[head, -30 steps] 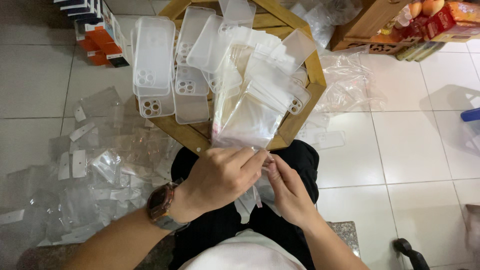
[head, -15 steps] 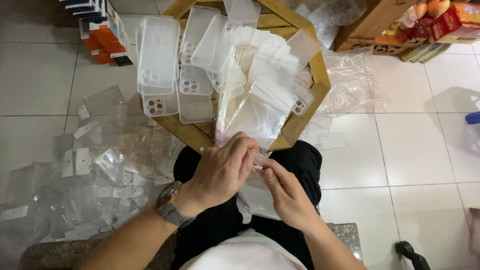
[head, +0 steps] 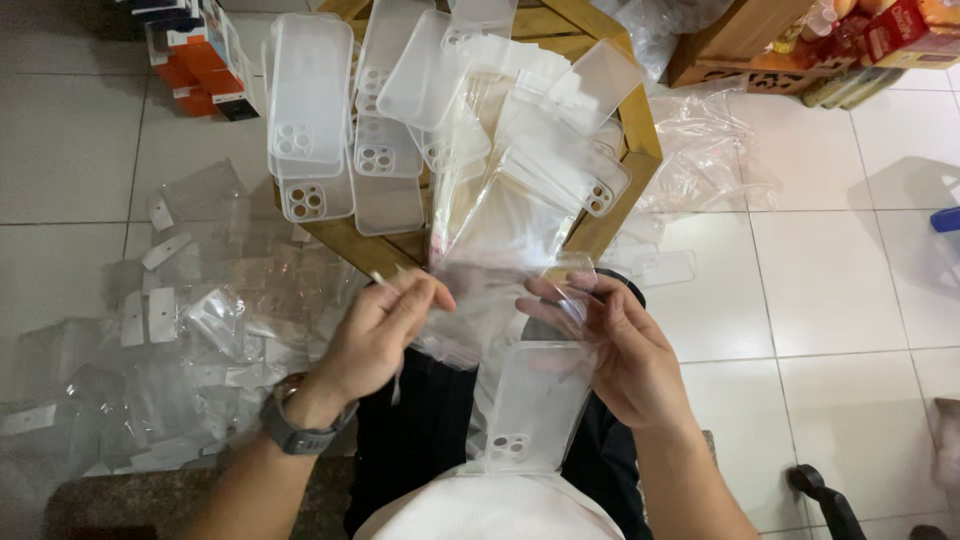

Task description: The person sits on the floor and repeatedly picks up translucent phone cases, places each into a small plastic bag, and seals the bag. The person handles the cases and bags one at a time, stacking the sealed packages on the lap.

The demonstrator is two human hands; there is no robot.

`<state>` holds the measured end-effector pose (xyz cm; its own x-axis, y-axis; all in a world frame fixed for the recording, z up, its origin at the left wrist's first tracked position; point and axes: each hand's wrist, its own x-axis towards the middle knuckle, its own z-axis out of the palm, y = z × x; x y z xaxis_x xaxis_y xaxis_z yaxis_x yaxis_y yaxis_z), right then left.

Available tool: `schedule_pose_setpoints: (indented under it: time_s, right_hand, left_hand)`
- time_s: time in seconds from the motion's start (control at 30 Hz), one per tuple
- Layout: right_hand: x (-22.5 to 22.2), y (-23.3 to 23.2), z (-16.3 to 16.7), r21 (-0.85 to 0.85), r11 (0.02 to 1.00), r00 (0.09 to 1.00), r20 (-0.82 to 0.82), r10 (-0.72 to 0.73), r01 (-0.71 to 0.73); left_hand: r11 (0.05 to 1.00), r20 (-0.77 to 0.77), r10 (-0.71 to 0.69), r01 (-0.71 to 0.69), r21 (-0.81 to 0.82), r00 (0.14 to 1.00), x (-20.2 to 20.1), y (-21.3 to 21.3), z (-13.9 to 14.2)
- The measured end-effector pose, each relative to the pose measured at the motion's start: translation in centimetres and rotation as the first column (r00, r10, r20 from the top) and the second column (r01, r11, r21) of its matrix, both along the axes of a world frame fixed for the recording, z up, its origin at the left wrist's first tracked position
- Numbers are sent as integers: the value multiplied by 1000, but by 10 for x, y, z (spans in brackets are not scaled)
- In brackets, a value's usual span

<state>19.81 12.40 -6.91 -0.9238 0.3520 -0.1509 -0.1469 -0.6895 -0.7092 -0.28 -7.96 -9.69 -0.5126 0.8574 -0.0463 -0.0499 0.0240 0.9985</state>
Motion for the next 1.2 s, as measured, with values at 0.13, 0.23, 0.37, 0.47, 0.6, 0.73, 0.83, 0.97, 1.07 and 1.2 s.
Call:
schedule_pose_setpoints:
  time_s: [0.13, 0.23, 0.37, 0.47, 0.6, 0.73, 0.83, 0.97, 1.07, 1.2]
  right_hand:
    - [-6, -4, 6, 119, 993, 999, 32, 10, -14]
    - [-6, -6, 4, 51, 998, 997, 65, 40, -44]
    - [0, 0, -11, 392, 908, 984, 151, 93, -146]
    - [9, 6, -27, 435, 872, 940, 334, 74, -224]
    - [24, 1, -47, 124, 958, 897, 400, 190, -258]
    - [43, -4, -58, 261, 924, 942, 258, 213, -280]
    - [59, -1, -63, 403, 870, 959, 110, 262, -284]
    - [70, -6, -67, 459, 850, 930, 357, 89, -258]
    - [60, -10, -64, 449, 866, 939, 338, 61, -218]
    - [26, -21, -48, 383, 884, 950, 257, 178, -269]
  left_hand:
    - [991, -228, -115, 127, 35, 967, 25, 7, 9]
    - [976, -304, -117, 166, 141, 945, 34, 12, 16]
    - [982, -47, -179, 181, 46, 983, 35, 12, 15]
    - [973, 76, -227, 223, 50, 971, 31, 3, 9]
    - [961, 113, -277, 275, 32, 954, 27, -10, 1]
    - [892, -103, -406, 418, 170, 908, 23, -23, -6]
    - [861, -138, -474, 490, 135, 870, 22, -35, -11]
    - [878, -209, -427, 459, 136, 880, 16, -48, -14]
    - [981, -180, -189, 193, 9, 965, 23, -49, -13]
    - [998, -50, -34, 31, -52, 998, 38, -39, -14]
